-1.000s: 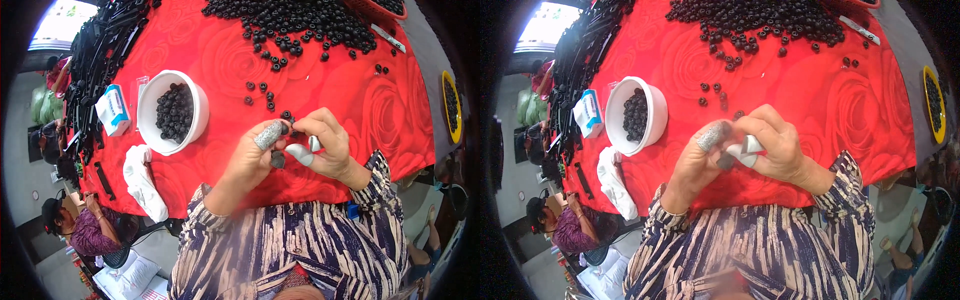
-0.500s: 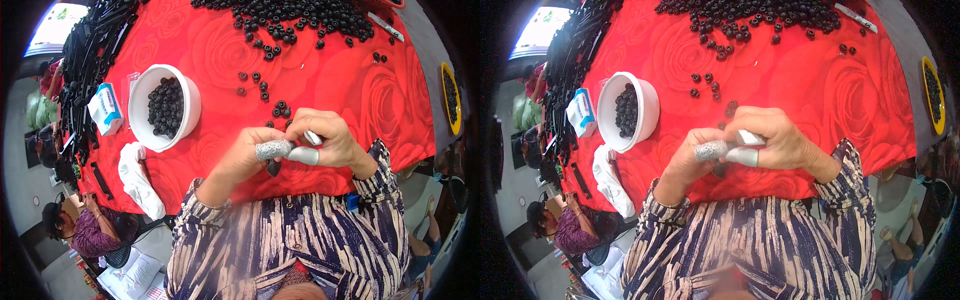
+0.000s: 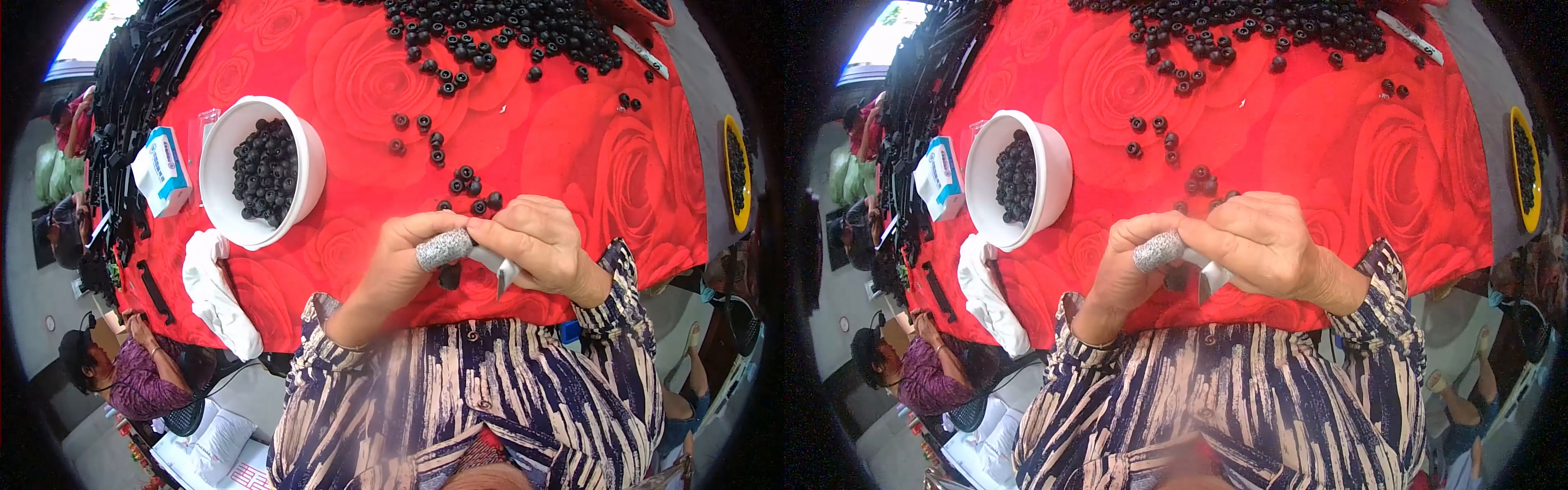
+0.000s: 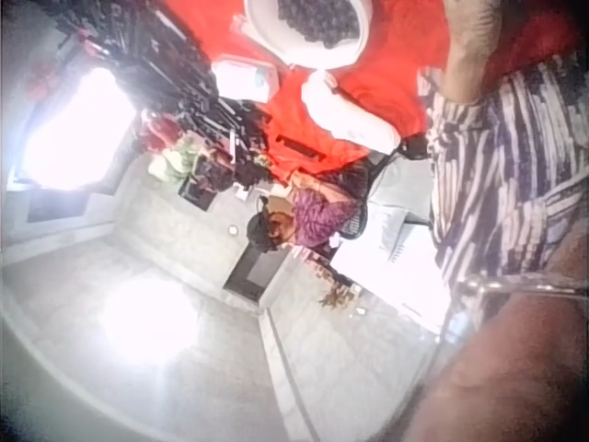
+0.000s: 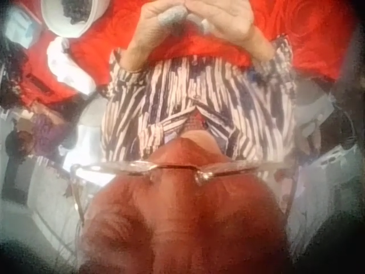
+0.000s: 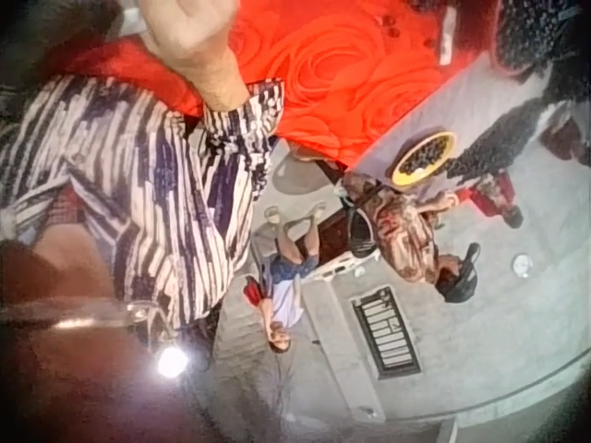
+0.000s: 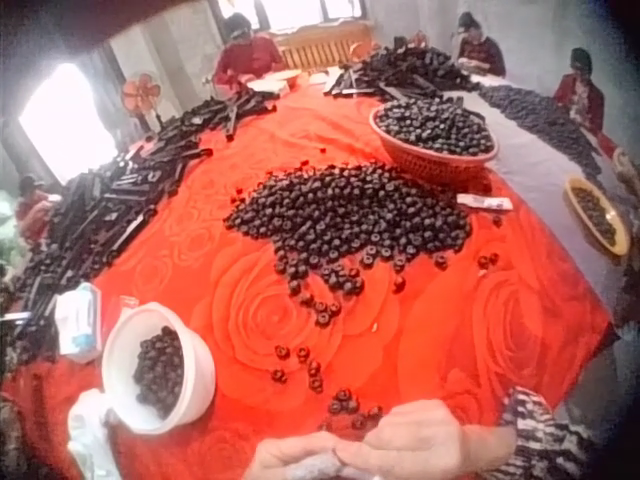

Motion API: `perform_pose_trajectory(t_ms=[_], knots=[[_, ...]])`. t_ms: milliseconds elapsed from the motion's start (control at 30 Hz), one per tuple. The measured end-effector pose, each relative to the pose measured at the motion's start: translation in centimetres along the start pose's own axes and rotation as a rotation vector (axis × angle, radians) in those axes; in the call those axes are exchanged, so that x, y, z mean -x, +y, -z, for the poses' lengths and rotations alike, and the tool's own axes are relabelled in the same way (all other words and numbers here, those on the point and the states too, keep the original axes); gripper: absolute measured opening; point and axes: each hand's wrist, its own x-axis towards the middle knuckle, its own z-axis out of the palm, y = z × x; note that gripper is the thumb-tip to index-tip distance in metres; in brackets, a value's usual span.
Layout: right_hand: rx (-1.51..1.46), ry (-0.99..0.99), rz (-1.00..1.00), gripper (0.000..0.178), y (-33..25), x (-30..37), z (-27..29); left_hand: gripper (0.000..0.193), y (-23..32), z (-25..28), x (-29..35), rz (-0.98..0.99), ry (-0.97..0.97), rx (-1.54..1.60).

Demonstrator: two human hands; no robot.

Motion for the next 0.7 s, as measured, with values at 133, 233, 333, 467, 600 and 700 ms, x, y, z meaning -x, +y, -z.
perform_pose_trajectory(t_ms=[133,233,333,467,600,700], knots=[[0.044,-0.020,0.033,0.040,-0.3,-0.3,0.5,0.022,-0.2,-0.7,0.3,-0.053,0.026,0.000],[0.100,-0.012,0.095,0.042,-0.4,-0.2,0.6,0.022,-0.3,-0.7,0.4,-0.068,0.010,-0.012],[0.133,0.000,0.146,0.045,-0.5,-0.4,0.7,0.022,-0.4,-0.6,0.5,-0.066,-0.006,-0.068],[0.185,-0.005,0.178,0.046,-0.5,-0.2,0.6,0.022,-0.2,-1.0,0.6,-0.046,0.025,-0.051],[0.233,0.017,0.198,0.045,-0.6,0.0,0.4,0.022,-0.2,-0.9,0.6,-0.016,0.018,-0.072],[0.225,0.000,0.198,0.044,-0.4,0.0,0.3,0.023,-0.3,-1.2,0.6,-0.023,0.043,-0.052]])
